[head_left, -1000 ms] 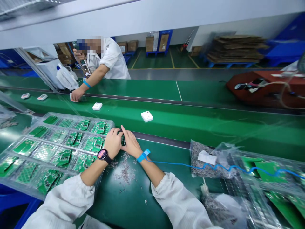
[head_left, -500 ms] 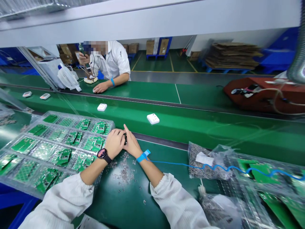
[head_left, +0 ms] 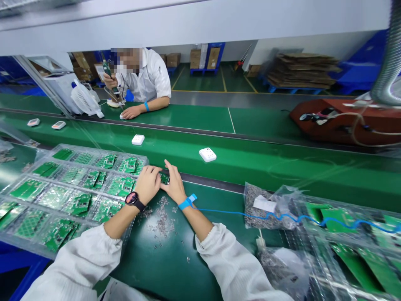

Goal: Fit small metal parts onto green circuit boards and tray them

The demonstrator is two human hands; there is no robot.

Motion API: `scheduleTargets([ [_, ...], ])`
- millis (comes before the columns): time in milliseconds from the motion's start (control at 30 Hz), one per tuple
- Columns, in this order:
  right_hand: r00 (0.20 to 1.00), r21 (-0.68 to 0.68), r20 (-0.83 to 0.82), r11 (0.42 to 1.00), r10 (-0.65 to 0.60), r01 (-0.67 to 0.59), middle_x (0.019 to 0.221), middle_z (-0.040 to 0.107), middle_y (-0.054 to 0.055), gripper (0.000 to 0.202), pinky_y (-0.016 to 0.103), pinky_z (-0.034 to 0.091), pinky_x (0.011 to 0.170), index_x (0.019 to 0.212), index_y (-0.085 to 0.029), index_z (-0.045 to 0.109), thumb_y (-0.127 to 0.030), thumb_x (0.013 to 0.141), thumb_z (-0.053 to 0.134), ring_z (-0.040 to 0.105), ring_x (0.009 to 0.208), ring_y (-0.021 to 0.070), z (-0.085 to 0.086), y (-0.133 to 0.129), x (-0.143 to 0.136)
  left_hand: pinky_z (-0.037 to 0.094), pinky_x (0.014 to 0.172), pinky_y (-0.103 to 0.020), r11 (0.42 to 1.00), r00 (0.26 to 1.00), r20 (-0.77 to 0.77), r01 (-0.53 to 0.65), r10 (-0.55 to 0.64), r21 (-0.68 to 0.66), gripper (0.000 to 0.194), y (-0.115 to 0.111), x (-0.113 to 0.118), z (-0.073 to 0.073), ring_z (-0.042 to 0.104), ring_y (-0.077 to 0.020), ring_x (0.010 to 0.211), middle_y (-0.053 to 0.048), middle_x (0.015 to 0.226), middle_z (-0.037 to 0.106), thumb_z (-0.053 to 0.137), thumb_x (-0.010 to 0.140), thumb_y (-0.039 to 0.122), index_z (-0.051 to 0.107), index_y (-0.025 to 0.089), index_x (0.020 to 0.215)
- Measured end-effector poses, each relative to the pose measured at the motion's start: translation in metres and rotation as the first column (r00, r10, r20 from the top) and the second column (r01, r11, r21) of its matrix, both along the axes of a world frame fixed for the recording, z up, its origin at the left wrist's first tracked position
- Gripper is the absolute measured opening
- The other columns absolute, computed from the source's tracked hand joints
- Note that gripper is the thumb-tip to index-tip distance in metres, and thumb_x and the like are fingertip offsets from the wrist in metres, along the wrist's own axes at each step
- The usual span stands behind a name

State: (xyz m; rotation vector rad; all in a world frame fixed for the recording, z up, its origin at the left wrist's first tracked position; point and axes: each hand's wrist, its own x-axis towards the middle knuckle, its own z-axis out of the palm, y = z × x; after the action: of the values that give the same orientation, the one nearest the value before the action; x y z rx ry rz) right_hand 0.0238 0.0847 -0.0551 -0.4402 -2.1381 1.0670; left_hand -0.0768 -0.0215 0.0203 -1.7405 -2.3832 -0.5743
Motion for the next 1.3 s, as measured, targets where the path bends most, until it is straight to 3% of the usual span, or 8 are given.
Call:
scheduleTargets([
  [233,1.0,-0.006,0.006,1.0,0.03,-0.03,0.128,0.053,0.011,0.086,0.044,0.053,0.106,0.161,-0.028,0.032,-0.026,0.086,0.073,0.059,0.119,0.0271,0.029,-0.002,0.016,0.049,0.107,-0.044,0.98,0.895,0.404,0.146,-0.188,0.134,0.032,0.004,0.003,0.008,0.06,-0.0235,0.117,-0.009,0.123,0.067,0.041,0.097,0.016,0.062,0.02,0.121],
  [400,0.993,0.164,0.087,0.982,0.078,-0.092,0.148,0.044,0.012,0.102,0.054,0.045,0.115,0.166,-0.036,0.014,-0.03,0.086,0.077,0.048,0.136,0.0332,0.054,-0.005,0.031,0.057,0.09,-0.039,0.985,0.441,0.883,0.134,-0.161,0.113,0.041,0.007,0.005,0.006,0.068,-0.0217,0.1,-0.008,0.114,0.067,0.055,0.097,0.042,0.05,0.02,0.131],
  [600,0.979,0.229,0.143,0.958,0.143,-0.173,0.168,0.022,0.01,0.115,0.057,0.037,0.121,0.166,-0.04,0.001,-0.047,0.084,0.081,0.031,0.153,0.0368,0.063,-0.007,0.041,0.056,0.073,-0.032,0.993,-0.002,1.0,0.113,-0.018,0.019,0.057,0.008,0.009,0.01,0.068,-0.0175,0.084,-0.004,0.106,0.067,0.06,0.09,0.035,0.039,0.026,0.143],
  [767,0.978,0.231,0.13,0.954,0.161,-0.188,0.171,0.014,0.01,0.115,0.057,0.038,0.12,0.166,-0.039,0.007,-0.053,0.08,0.082,0.026,0.155,0.0381,0.058,0.002,0.056,0.059,0.075,-0.035,0.999,-0.067,0.998,0.048,0.006,-0.003,0.039,0.01,0.008,0.014,0.07,-0.0197,0.087,-0.004,0.101,0.07,0.051,0.091,0.034,0.052,0.024,0.129],
  [900,0.988,0.174,0.096,0.979,-0.122,0.104,0.136,0.058,0.013,0.064,0.049,0.048,0.108,0.157,-0.031,0.039,-0.04,0.099,0.063,0.056,0.128,0.0311,0.035,0.005,0.095,0.059,0.078,-0.038,0.999,-0.109,0.994,-0.02,-0.029,0.027,0.049,0.01,0.005,0.015,0.072,-0.0216,0.087,-0.005,0.099,0.073,0.047,0.093,0.036,0.049,0.022,0.139],
  [1000,0.972,0.11,0.161,0.982,-0.173,0.156,0.096,0.068,0.007,0.028,0.042,0.052,0.091,0.126,-0.024,0.068,-0.034,0.101,0.06,0.064,0.095,0.0261,0.012,-0.004,0.124,0.058,0.079,-0.039,1.0,-0.124,0.992,-0.007,-0.005,0.005,0.052,0.01,0.005,0.014,0.073,-0.0228,0.085,-0.007,0.099,0.074,0.046,0.093,0.036,0.049,0.019,0.142],
  [1167,0.943,0.094,0.331,0.996,-0.026,-0.005,0.09,0.068,0.005,0.016,0.038,0.047,0.082,0.106,-0.023,0.071,-0.036,0.096,0.069,0.06,0.089,0.0244,-0.001,-0.024,0.139,0.057,0.079,-0.037,1.0,-0.152,0.988,0.026,-0.013,0.017,0.051,0.006,0.022,0.013,0.073,-0.0217,0.079,-0.01,0.098,0.075,0.049,0.098,0.052,0.055,0.016,0.133],
  [1300,0.899,0.203,0.427,0.979,-0.098,0.01,0.093,0.064,0.008,0.011,0.038,0.045,0.081,0.1,-0.021,0.066,-0.032,0.1,0.063,0.056,0.09,0.0259,0.002,-0.03,0.135,0.056,0.078,-0.033,0.997,-0.098,0.995,0.074,0.03,-0.023,0.048,0.002,0.038,0.01,0.074,-0.0195,0.078,-0.01,0.102,0.075,0.065,0.092,0.05,0.057,0.019,0.129],
])
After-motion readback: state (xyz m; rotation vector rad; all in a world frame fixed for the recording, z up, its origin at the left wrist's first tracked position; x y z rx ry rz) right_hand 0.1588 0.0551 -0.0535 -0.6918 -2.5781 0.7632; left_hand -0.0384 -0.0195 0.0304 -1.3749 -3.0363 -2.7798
